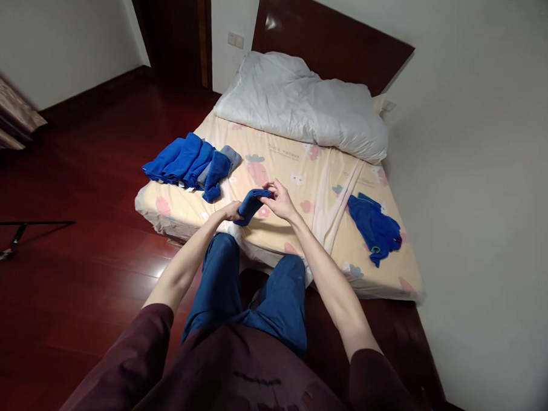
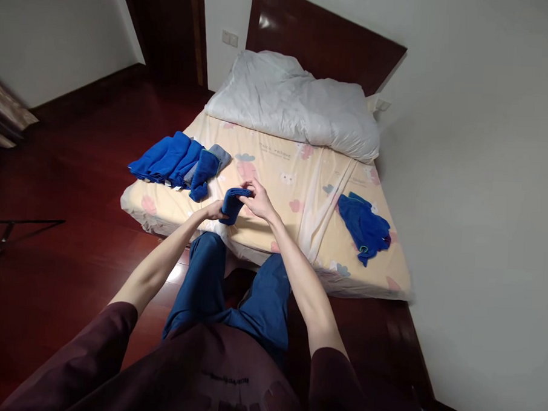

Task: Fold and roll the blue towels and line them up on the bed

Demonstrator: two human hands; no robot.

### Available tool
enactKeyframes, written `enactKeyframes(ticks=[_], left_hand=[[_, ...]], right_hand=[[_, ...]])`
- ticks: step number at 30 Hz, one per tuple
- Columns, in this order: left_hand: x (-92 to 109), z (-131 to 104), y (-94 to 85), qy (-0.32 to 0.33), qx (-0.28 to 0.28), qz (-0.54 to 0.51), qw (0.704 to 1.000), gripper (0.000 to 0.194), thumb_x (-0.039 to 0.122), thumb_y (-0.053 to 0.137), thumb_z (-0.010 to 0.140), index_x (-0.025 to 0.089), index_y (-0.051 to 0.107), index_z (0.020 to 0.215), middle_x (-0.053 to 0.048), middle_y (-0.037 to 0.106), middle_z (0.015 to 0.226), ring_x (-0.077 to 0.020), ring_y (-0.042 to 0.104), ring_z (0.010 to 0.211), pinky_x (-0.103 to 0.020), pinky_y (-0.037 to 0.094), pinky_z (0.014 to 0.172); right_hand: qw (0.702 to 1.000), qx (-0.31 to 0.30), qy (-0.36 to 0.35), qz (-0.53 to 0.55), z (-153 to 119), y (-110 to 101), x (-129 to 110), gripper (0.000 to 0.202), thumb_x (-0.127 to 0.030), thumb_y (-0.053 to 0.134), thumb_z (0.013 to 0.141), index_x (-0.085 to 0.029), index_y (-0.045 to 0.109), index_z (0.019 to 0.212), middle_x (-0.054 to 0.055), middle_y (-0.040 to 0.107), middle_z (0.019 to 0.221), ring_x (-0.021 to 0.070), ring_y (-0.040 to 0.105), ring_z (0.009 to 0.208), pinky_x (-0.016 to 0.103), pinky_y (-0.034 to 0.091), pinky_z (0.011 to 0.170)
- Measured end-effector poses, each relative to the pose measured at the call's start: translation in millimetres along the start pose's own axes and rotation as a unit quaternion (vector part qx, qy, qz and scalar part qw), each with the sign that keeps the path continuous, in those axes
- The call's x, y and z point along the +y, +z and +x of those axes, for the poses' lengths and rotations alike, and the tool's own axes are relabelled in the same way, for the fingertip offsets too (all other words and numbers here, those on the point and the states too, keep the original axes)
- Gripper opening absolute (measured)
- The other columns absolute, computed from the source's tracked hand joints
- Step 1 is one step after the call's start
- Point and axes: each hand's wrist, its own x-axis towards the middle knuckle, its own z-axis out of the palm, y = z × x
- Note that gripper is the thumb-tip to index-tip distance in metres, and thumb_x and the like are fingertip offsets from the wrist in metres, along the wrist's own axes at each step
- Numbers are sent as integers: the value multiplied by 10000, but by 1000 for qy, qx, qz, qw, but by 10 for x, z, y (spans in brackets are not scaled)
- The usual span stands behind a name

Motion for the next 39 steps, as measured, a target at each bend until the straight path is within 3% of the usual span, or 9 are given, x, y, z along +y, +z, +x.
enactKeyframes(ticks=[2,7,11,20,31,33,35,37,39], left_hand=[[-27,-84,-151,-1,11,-2,1000,644,202,777,610,134,728,1249,-64,764,1055,-300,706,1004,-392,586,932],[-153,-386,-476,-68,84,36,993,255,313,763,690,136,711,867,-73,724,843,-256,668,811,-345,565,789],[-299,-562,-619,-100,139,42,984,242,356,685,763,145,700,880,-70,715,818,-231,639,747,-327,544,738],[-644,-531,-639,-170,219,30,960,275,310,668,749,126,718,948,-120,746,930,-262,670,829,-359,554,822],[-879,-498,-555,-201,209,18,957,248,320,708,779,135,703,944,-110,731,894,-255,648,807,-383,554,837],[-884,-474,-578,-200,206,16,958,319,315,729,778,126,708,1034,-122,729,958,-276,660,880,-412,564,885],[-855,-506,-611,-190,237,10,953,564,314,786,750,117,662,1264,-167,701,1198,-320,652,1086,-445,563,966],[-768,-665,-586,-193,313,2,930,880,334,832,745,132,482,1527,-216,541,1492,-359,561,1317,-478,541,1057],[-602,-1002,-405,-224,395,-6,891,1006,366,792,827,170,273,1665,-232,379,1635,-366,476,1437,-501,510,1123]], right_hand=[[999,-41,-29,-10,148,143,-138,402,-336,766,733,-226,541,1047,36,707,1082,174,722,997,319,579,935],[994,-72,-80,-17,577,386,-298,378,-312,734,738,-216,545,1050,32,718,1040,182,731,1005,316,583,907],[992,-93,-78,-18,881,553,-294,424,-274,738,736,-221,536,1105,37,755,1039,196,741,1032,354,599,949],[980,-131,-122,-82,1255,990,-236,380,-198,700,765,-218,566,1120,38,731,1105,215,747,1105,422,570,1077],[976,-145,-113,-116,1376,1066,-17,415,-202,674,819,-205,595,1226,63,742,1196,223,732,1161,435,537,1131],[972,-150,-122,-131,1400,1053,-19,486,-249,688,855,-207,577,1327,91,712,1310,244,701,1253,479,498,1192],[969,-127,-142,-156,1384,1020,-26,634,-324,737,867,-219,518,1453,124,624,1483,279,597,1421,522,411,1280],[969,-65,-160,-178,1268,948,-8,814,-420,787,859,-236,424,1563,141,480,1641,306,423,1580,543,301,1350],[971,25,-153,-180,990,826,88,887,-503,767,885,-251,343,1622,143,372,1717,309,309,1646,547,245,1374]])
